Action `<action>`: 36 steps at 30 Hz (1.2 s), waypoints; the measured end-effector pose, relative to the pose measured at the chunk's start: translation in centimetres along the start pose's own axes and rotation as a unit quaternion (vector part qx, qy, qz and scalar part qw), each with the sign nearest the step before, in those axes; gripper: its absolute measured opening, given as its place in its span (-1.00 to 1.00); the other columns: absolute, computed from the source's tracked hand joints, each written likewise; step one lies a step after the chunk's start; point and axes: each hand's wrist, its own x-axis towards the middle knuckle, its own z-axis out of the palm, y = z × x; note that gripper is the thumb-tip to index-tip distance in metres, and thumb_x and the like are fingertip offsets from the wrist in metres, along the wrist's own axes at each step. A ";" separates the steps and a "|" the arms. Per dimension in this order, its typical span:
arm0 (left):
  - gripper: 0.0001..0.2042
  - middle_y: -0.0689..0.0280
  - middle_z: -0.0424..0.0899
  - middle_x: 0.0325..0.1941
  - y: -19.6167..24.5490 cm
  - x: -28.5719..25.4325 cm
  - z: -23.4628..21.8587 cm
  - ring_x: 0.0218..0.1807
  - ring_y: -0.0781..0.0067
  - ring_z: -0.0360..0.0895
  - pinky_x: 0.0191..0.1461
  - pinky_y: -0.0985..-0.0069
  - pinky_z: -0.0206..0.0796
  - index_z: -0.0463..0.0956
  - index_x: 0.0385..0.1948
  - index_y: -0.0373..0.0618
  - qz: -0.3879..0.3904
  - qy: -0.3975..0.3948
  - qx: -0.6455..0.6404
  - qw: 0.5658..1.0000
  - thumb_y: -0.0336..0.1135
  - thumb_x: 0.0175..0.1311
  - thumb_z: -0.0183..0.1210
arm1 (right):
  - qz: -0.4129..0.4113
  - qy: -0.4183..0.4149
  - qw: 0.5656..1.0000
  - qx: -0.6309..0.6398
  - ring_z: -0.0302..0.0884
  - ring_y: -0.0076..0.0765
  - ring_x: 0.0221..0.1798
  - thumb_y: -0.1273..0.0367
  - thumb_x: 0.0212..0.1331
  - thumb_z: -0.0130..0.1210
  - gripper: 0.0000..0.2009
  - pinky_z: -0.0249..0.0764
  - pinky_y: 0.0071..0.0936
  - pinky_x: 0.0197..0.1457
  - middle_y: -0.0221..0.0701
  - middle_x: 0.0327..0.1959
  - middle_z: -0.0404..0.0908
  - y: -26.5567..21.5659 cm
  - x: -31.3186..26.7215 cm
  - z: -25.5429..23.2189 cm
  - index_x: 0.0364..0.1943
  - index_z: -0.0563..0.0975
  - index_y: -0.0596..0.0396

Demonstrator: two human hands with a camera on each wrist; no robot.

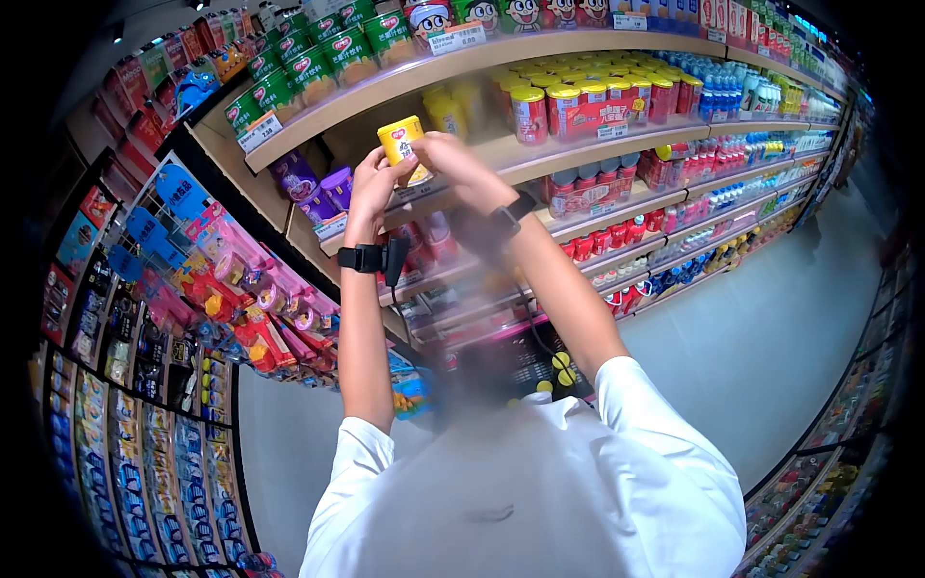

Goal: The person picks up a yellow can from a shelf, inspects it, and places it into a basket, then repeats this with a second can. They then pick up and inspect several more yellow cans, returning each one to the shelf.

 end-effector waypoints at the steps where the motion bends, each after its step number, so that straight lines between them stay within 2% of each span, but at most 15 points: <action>1: -0.58 0.28 0.67 -0.17 -1.0 2.0 -0.2 -0.21 0.55 0.58 -0.20 0.56 0.39 0.45 0.04 -0.31 0.008 0.007 0.053 0.999 -0.43 0.16 0.34 | 0.002 0.012 1.000 -0.015 0.31 -0.56 -0.38 0.33 0.26 -0.01 -0.83 0.19 -0.51 -0.29 -0.47 -0.41 0.52 0.1 1.2 0.0 -0.24 0.55 0.10; 3: -0.64 0.27 0.66 -0.21 -3.8 6.5 -0.9 -0.24 0.54 0.57 -0.22 0.54 0.39 0.45 -0.03 -0.31 0.026 0.023 0.157 0.987 -0.44 0.17 0.32 | -0.010 0.005 0.997 -0.078 0.25 -0.55 -0.47 0.33 0.21 -0.03 -0.85 0.10 -0.44 -0.40 -0.46 -0.52 0.43 0.7 4.2 -0.4 -0.39 0.49 0.08; 4: -0.52 0.02 0.70 -0.14 -4.5 8.2 -1.2 -0.11 0.31 0.67 -0.05 0.35 0.47 0.51 -0.08 -0.39 0.031 0.040 0.203 0.978 -0.21 0.04 0.36 | -0.020 -0.004 0.993 -0.115 0.22 -0.55 -0.50 0.33 0.21 -0.04 -0.85 0.07 -0.42 -0.43 -0.47 -0.53 0.42 1.7 6.4 -1.1 -0.41 0.48 0.08; 7: -0.56 0.03 0.69 -0.18 -3.1 9.7 -0.9 -0.19 0.36 0.63 -0.11 0.34 0.47 0.52 -0.12 -0.38 -0.039 -0.023 0.138 0.989 -0.19 0.08 0.34 | -0.084 -0.011 0.994 -0.074 0.22 -0.52 -0.52 0.27 0.27 -0.08 -0.80 0.09 -0.44 -0.47 -0.51 -0.52 0.41 1.6 7.8 -1.5 -0.37 0.48 0.07; 9: -0.63 0.15 0.67 -0.22 -2.1 11.4 -1.0 -0.24 0.38 0.59 -0.18 0.38 0.42 0.48 -0.06 -0.38 -0.111 -0.050 0.217 0.968 -0.39 0.11 0.27 | -0.102 -0.042 0.993 0.047 0.32 -0.49 -0.46 0.23 0.31 -0.09 -0.78 0.21 -0.44 -0.43 -0.49 -0.45 0.47 2.3 8.4 -1.9 -0.29 0.48 0.07; 10: -0.65 0.20 0.66 -0.24 -1.8 12.3 -1.0 -0.26 0.39 0.57 -0.22 0.40 0.40 0.46 -0.03 -0.39 -0.147 -0.066 0.255 0.954 -0.49 0.12 0.24 | -0.066 -0.049 0.991 0.106 0.52 -0.38 -0.23 0.16 0.37 -0.10 -0.71 0.44 -0.33 -0.25 -0.40 -0.27 0.55 1.8 8.2 -1.6 -0.09 0.47 0.06; 12: -0.64 0.20 0.66 -0.23 -1.5 13.8 -1.3 -0.25 0.38 0.57 -0.21 0.40 0.40 0.46 -0.03 -0.39 -0.170 -0.084 0.308 0.932 -0.49 0.12 0.24 | -0.113 -0.059 0.991 -0.039 0.54 -0.30 -0.07 0.15 0.38 -0.10 -0.67 0.50 -0.21 -0.11 -0.31 -0.13 0.55 3.5 11.9 -3.2 0.02 0.43 0.08; 16: -0.64 0.20 0.66 -0.21 -3.3 15.5 -1.7 -0.24 0.38 0.57 -0.19 0.40 0.41 0.45 -0.02 -0.40 -0.167 -0.099 0.358 0.913 -0.49 0.13 0.24 | -0.070 -0.087 0.988 -0.103 0.55 -0.22 -0.04 0.38 0.24 0.08 -0.63 0.55 -0.23 0.00 -0.22 -0.05 0.55 4.5 14.7 -4.0 0.11 0.42 0.22; 19: -0.63 0.19 0.66 -0.20 -4.7 16.1 -1.6 -0.23 0.37 0.57 -0.17 0.40 0.41 0.45 -0.01 -0.40 -0.164 -0.104 0.377 0.906 -0.49 0.13 0.23 | 0.037 -0.021 0.986 0.159 0.49 -0.28 -0.01 0.28 0.43 -0.11 -0.62 0.52 -0.36 0.00 -0.21 0.05 0.49 8.4 18.9 -4.1 0.19 0.37 0.27; 21: -0.63 0.19 0.66 -0.19 -5.4 16.1 -1.6 -0.22 0.37 0.57 -0.16 0.40 0.41 0.45 -0.01 -0.41 -0.160 -0.104 0.388 0.902 -0.49 0.13 0.23 | 0.037 -0.106 0.990 0.091 0.46 -0.25 0.00 0.18 0.47 -0.25 -0.56 0.48 -0.33 0.05 -0.21 0.07 0.47 10.2 20.7 -4.9 0.20 0.35 0.23; 24: -0.62 0.19 0.66 -0.18 -6.3 16.5 -1.6 -0.20 0.36 0.57 -0.15 0.40 0.41 0.45 0.00 -0.41 -0.156 -0.106 0.396 0.899 -0.49 0.13 0.23 | 0.139 0.010 0.976 0.168 0.44 -0.22 0.03 0.15 0.45 -0.27 -0.55 0.45 -0.29 0.10 -0.20 0.06 0.48 9.5 20.9 -3.1 0.18 0.37 0.21; 27: -0.62 0.18 0.66 -0.17 -6.6 16.7 -1.7 -0.19 0.36 0.57 -0.13 0.40 0.41 0.44 0.01 -0.42 -0.148 -0.105 0.406 0.896 -0.49 0.13 0.22 | 0.133 -0.029 0.991 0.011 0.44 -0.20 0.05 0.10 0.44 -0.26 -0.53 0.43 -0.30 0.12 -0.20 0.07 0.48 12.1 24.0 -3.6 0.17 0.38 0.18; 30: -0.61 0.18 0.66 -0.16 -7.0 16.7 -1.7 -0.18 0.36 0.57 -0.11 0.40 0.41 0.44 0.02 -0.42 -0.139 -0.105 0.417 0.892 -0.49 0.13 0.22 | 0.134 -0.044 0.989 0.046 0.48 -0.20 -0.03 0.18 0.42 -0.18 -0.62 0.44 -0.34 0.09 -0.24 -0.02 0.52 14.0 24.9 -3.4 0.07 0.44 0.19; 35: -0.60 0.17 0.66 -0.14 -7.4 17.1 -1.8 -0.16 0.35 0.57 -0.09 0.40 0.41 0.43 0.03 -0.43 -0.122 -0.111 0.435 0.885 -0.48 0.13 0.21 | 0.150 -0.001 0.985 0.089 0.53 -0.25 -0.15 0.32 0.38 -0.08 -0.74 0.47 -0.34 0.01 -0.26 -0.18 0.57 9.8 20.3 -2.7 -0.05 0.51 0.22; 36: -0.60 0.17 0.66 -0.14 -7.3 17.2 -1.9 -0.15 0.35 0.57 -0.08 0.40 0.41 0.43 0.03 -0.43 -0.116 -0.115 0.438 0.884 -0.48 0.13 0.21 | 0.125 -0.125 0.976 0.127 0.52 -0.36 -0.18 0.31 0.33 0.00 -0.75 0.48 -0.36 -0.07 -0.27 -0.22 0.57 11.2 20.9 -4.4 -0.10 0.53 0.23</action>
